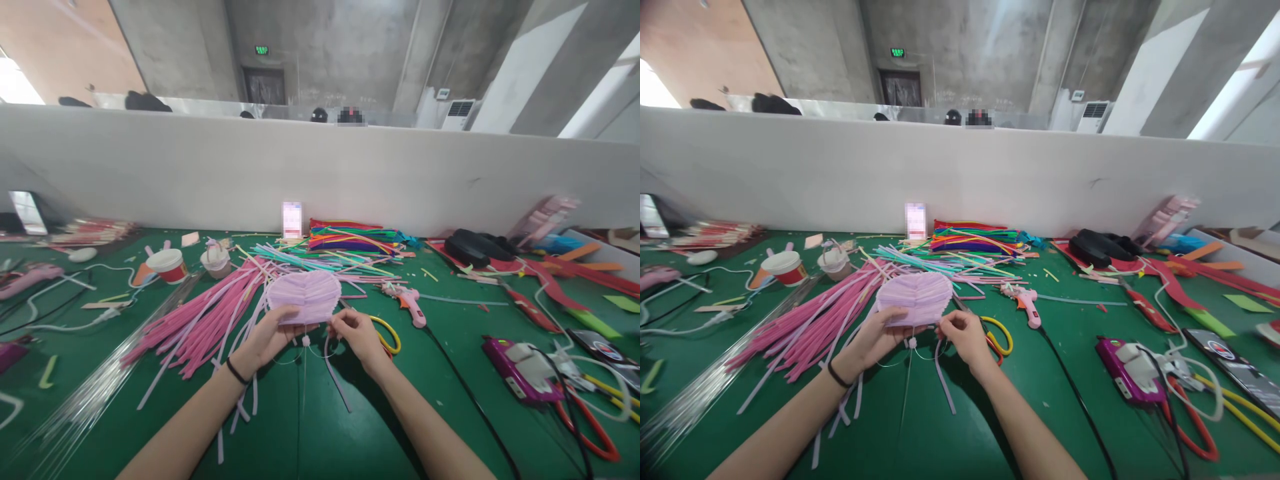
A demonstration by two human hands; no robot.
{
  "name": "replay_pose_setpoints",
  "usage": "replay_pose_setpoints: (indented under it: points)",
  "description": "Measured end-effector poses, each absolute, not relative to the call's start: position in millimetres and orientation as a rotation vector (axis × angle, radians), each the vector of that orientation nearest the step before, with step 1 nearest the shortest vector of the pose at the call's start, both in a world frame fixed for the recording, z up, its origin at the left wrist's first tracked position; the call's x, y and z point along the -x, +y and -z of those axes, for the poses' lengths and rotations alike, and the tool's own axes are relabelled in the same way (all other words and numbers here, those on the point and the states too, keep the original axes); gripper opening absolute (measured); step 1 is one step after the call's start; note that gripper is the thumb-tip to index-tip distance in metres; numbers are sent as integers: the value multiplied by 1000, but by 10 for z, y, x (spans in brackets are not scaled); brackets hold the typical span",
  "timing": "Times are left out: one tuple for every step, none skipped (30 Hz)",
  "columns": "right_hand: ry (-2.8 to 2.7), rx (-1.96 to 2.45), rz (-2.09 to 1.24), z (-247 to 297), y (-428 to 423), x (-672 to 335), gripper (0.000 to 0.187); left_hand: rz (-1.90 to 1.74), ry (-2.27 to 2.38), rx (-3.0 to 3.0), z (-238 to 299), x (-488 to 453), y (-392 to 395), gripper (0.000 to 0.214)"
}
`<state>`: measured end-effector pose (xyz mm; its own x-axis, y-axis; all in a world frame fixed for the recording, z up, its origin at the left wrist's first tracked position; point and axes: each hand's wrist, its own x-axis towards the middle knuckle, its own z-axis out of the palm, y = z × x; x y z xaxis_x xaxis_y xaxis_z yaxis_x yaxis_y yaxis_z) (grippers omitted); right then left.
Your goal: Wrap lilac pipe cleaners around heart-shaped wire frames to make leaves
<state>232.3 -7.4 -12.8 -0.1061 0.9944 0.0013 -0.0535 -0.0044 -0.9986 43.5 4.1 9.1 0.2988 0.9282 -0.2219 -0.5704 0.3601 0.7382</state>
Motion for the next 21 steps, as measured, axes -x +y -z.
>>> replay_pose_setpoints:
  points:
    - [-1259,1112,-1330,127,-76,-2321,24,-1080,705,-606,-88,-429,42,50]
    - [-1270,1103,-1347,127,-78,-2319,27,-1078,701,-611,-84,-424,44,50]
    - [-1277,1094,-1358,128,-79,-2316,29,-1074,697,-614,-80,-420,45,49]
    - [-1279,1086,-1363,129,-81,-2312,32,-1067,696,-614,-75,-418,46,48]
    - [-1280,1082,-1364,132,-82,-2309,33,-1062,698,-613,-69,-417,47,46]
    - [-1279,1079,-1364,135,-82,-2306,34,-1060,704,-611,-63,-417,48,44]
    - [-1276,1077,-1364,139,-82,-2304,35,-1059,712,-609,-57,-419,49,42]
    - [-1269,1073,-1367,144,-81,-2303,35,-1058,721,-607,-53,-423,50,41]
    - [-1261,1067,-1373,149,-80,-2303,35,-1059,731,-606,-52,-426,50,40]
    - [-1252,1058,-1382,154,-78,-2303,34,-1058,740,-603,-53,-430,50,40]
    - [-1243,1050,-1390,159,-77,-2302,34,-1060,748,-600,-57,-433,49,40]
    - [-1236,1046,-1394,162,-75,-2302,33,-1062,751,-598,-64,-435,47,40]
    - [-1229,1048,-1392,165,-73,-2300,33,-1064,749,-596,-71,-436,45,40]
    - [-1224,1055,-1386,167,-71,-2298,33,-1068,743,-594,-80,-437,43,40]
    - [-1218,1068,-1377,167,-69,-2296,34,-1072,736,-592,-87,-436,41,41]
    - [-1211,1081,-1367,167,-67,-2294,35,-1076,731,-589,-94,-435,39,42]
    - [-1204,1094,-1357,167,-66,-2293,35,-1082,730,-586,-98,-434,37,44]
    - [-1197,1101,-1349,166,-65,-2291,36,-1086,734,-584,-101,-433,36,45]
    - [-1194,1105,-1343,164,-65,-2291,35,-1089,743,-585,-101,-433,35,45]
    - [-1197,1106,-1336,163,-67,-2292,35,-1088,752,-589,-100,-434,34,44]
    - [-1203,1108,-1326,162,-69,-2293,34,-1085,759,-597,-97,-436,33,42]
